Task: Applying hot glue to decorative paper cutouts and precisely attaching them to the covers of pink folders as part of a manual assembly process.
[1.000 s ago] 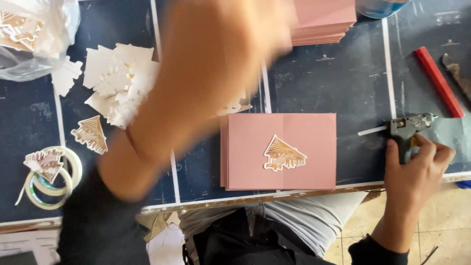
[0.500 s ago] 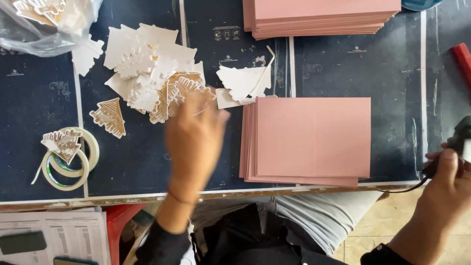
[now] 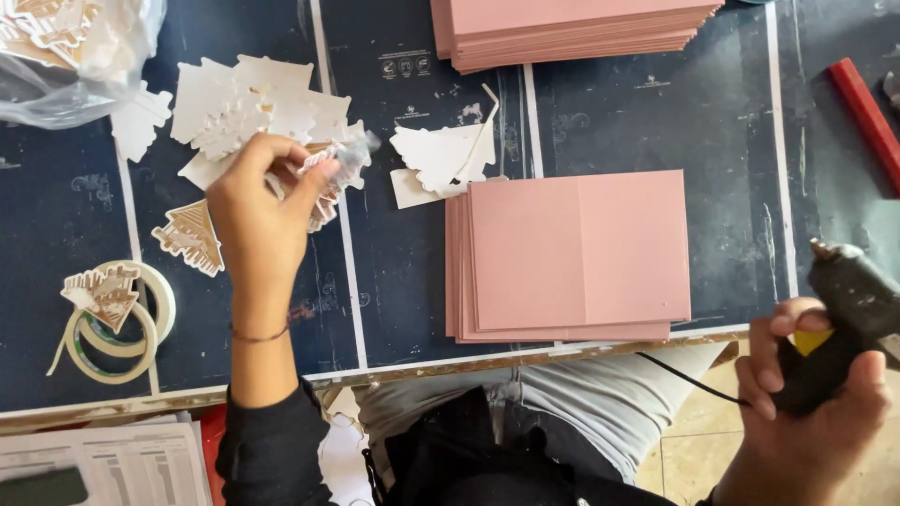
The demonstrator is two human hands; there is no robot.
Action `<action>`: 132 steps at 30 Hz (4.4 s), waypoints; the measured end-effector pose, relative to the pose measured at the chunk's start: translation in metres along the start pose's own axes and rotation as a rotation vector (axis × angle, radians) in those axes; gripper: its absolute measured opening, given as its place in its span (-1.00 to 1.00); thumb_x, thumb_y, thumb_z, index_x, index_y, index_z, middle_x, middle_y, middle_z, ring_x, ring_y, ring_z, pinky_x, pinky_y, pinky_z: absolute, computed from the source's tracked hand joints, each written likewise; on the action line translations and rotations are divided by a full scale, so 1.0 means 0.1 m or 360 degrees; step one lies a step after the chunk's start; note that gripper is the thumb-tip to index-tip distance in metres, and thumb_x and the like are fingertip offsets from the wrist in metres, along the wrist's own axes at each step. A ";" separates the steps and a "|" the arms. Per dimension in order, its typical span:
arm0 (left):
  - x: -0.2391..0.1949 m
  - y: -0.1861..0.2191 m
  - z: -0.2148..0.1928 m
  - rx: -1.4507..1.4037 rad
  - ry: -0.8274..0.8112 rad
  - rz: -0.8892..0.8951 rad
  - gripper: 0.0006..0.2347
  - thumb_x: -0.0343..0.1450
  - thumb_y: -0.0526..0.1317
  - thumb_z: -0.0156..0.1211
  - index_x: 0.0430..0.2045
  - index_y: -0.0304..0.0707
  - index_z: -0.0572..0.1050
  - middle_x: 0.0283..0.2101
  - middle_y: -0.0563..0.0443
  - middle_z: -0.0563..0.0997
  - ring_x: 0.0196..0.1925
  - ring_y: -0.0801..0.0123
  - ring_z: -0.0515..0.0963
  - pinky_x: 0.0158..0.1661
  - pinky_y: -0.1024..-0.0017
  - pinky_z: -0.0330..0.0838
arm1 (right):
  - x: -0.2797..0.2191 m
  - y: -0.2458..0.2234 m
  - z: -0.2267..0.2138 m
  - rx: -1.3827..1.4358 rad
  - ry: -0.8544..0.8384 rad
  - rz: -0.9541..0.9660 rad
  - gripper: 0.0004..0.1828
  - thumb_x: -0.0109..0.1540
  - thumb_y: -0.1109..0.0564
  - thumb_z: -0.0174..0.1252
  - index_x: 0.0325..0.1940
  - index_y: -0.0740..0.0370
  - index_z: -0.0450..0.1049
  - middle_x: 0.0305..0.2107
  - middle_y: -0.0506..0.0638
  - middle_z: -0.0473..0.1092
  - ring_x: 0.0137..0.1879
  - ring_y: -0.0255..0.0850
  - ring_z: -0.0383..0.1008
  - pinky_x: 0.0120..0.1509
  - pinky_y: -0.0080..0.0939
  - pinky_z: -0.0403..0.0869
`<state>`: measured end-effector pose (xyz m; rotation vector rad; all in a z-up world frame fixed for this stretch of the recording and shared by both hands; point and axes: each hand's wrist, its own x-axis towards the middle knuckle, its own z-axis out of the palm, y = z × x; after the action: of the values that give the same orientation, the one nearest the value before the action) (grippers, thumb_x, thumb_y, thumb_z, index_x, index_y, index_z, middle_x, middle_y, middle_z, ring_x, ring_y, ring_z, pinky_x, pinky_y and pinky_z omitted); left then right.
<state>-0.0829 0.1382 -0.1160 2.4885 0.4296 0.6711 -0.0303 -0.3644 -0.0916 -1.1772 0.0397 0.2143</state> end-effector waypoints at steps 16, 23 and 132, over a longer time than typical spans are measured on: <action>-0.85 1.84 0.32 -0.1004 0.0030 -0.0301 -0.55 0.53 -0.39 0.41 0.33 -0.26 0.42 0.33 -0.25 0.52 0.02 0.21 0.84 -0.03 0.47 0.89 | -0.22 -0.08 1.07 -0.1050 -0.0201 -0.0233 -0.49 0.32 -0.23 0.18 -0.12 0.33 0.55 -0.29 0.03 0.50 -0.44 -0.37 0.45 -0.29 -0.44 0.43; -0.80 1.99 0.34 -0.1046 0.0031 -0.0389 -0.89 0.47 -0.33 0.40 -0.19 -0.39 0.65 -0.23 -0.12 0.72 -0.18 0.31 0.76 -0.18 0.50 0.78 | -0.18 -0.07 1.17 -0.1500 -0.0249 -0.0439 -0.61 0.32 -0.13 0.16 -0.31 0.26 0.51 -0.40 0.02 0.49 -0.33 -0.23 0.48 -0.14 -0.29 0.38; -0.89 1.80 0.76 -0.0658 -0.0328 -0.0256 -0.88 0.48 -0.17 0.44 -0.38 -0.19 0.68 -0.03 0.01 0.50 0.06 0.22 0.54 0.08 0.27 0.55 | 0.39 0.23 0.93 -0.1133 -0.0022 0.0175 -0.78 0.33 0.25 0.39 0.06 0.32 0.67 -0.34 -0.02 0.60 -0.25 -0.39 0.53 -0.07 -0.47 0.56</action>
<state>-0.0864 -0.0764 -0.1053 2.0788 0.3658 0.3871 -0.0039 -0.2648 -0.0819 -1.8847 0.0152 0.3497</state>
